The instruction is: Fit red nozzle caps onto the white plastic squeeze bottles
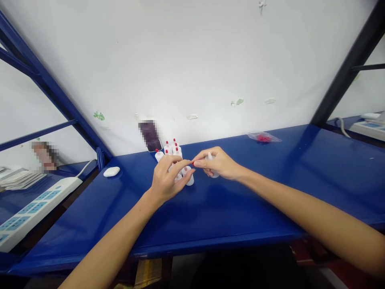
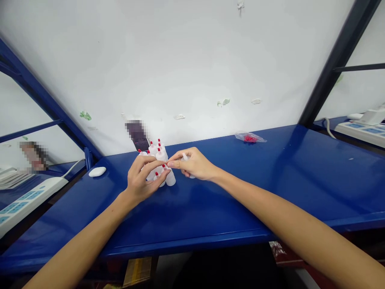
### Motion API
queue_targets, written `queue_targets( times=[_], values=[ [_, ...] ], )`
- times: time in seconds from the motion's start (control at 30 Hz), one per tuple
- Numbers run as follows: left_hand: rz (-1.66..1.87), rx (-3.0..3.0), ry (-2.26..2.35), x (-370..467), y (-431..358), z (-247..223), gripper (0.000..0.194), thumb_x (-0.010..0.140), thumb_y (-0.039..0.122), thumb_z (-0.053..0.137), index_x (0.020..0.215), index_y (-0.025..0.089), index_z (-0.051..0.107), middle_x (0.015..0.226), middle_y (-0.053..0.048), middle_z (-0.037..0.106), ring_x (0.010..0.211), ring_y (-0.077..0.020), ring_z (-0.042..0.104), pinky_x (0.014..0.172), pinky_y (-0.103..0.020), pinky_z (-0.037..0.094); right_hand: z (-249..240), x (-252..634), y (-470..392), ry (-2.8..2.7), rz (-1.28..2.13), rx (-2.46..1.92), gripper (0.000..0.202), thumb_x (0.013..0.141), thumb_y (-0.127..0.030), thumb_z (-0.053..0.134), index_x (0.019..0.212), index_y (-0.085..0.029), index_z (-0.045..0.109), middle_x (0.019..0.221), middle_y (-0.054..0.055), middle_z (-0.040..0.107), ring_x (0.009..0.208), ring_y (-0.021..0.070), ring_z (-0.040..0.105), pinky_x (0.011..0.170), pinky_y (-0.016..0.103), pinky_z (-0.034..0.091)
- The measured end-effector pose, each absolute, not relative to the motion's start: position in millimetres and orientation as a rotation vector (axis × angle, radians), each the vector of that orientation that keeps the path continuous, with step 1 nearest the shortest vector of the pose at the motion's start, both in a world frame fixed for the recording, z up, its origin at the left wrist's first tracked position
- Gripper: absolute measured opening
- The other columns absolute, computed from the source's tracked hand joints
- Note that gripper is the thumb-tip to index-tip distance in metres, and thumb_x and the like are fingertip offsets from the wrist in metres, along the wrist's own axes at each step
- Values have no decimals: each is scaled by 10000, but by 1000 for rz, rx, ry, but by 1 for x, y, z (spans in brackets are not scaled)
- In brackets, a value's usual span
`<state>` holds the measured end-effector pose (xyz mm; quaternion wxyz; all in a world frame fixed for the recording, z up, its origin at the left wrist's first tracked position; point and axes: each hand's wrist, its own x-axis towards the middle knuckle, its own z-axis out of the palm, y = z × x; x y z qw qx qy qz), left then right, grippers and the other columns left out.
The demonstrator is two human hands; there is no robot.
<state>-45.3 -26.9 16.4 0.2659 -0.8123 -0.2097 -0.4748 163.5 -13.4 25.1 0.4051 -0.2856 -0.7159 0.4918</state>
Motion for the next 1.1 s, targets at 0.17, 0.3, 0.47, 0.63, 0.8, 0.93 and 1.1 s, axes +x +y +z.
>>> queue_targets(
  times=[0.17,0.3,0.47,0.63,0.8,0.93,1.1],
  values=[
    [-1352,-2132,-481,-43,-29,15,257,771,146,742,1003,186,639,802,-22,634,707,-144,575,642,-270,469,24,155,-22,-1752,1449,-619,346,784,-482,686,843,-141,667,473,-72,463,393,88,430,424,235,337],
    [-1353,-2189,-465,-45,-32,14,241,801,136,705,1033,173,654,814,-35,644,709,-148,583,634,-276,464,24,158,-26,-2015,966,-663,428,901,-502,518,648,-158,553,549,-43,432,503,86,406,523,246,316],
    [-1247,-2365,-380,-42,-33,5,290,852,137,639,1140,173,629,876,-55,677,754,-152,619,674,-288,500,20,162,-31,-2289,340,-616,419,935,-467,378,647,-172,450,673,-6,454,595,107,382,589,262,277],
    [-1253,-2410,-349,-39,-32,0,345,848,112,625,1189,165,608,818,-42,666,732,-154,614,664,-296,505,16,159,-32,-2340,209,-689,361,903,-445,382,665,-183,451,625,-3,463,572,120,371,586,266,259],
    [-1237,-2434,-361,-40,-31,1,313,858,112,604,1167,159,611,768,-32,642,652,-132,572,596,-264,475,17,158,-33,-2349,237,-771,365,889,-447,400,639,-187,447,580,-8,456,540,118,375,574,260,242],
    [-1187,-2406,-372,-40,-33,3,255,876,140,594,1129,163,620,722,-16,628,613,-124,557,561,-252,448,19,159,-35,-2352,267,-791,340,870,-429,418,636,-186,461,563,-14,454,525,116,369,570,256,242],
    [-1120,-2392,-357,-40,-35,6,209,882,163,592,1089,161,615,686,-1,626,580,-119,561,546,-251,431,20,158,-36,-2395,257,-781,298,851,-429,423,811,-182,584,628,4,554,559,137,434,581,258,245]
  ],
)
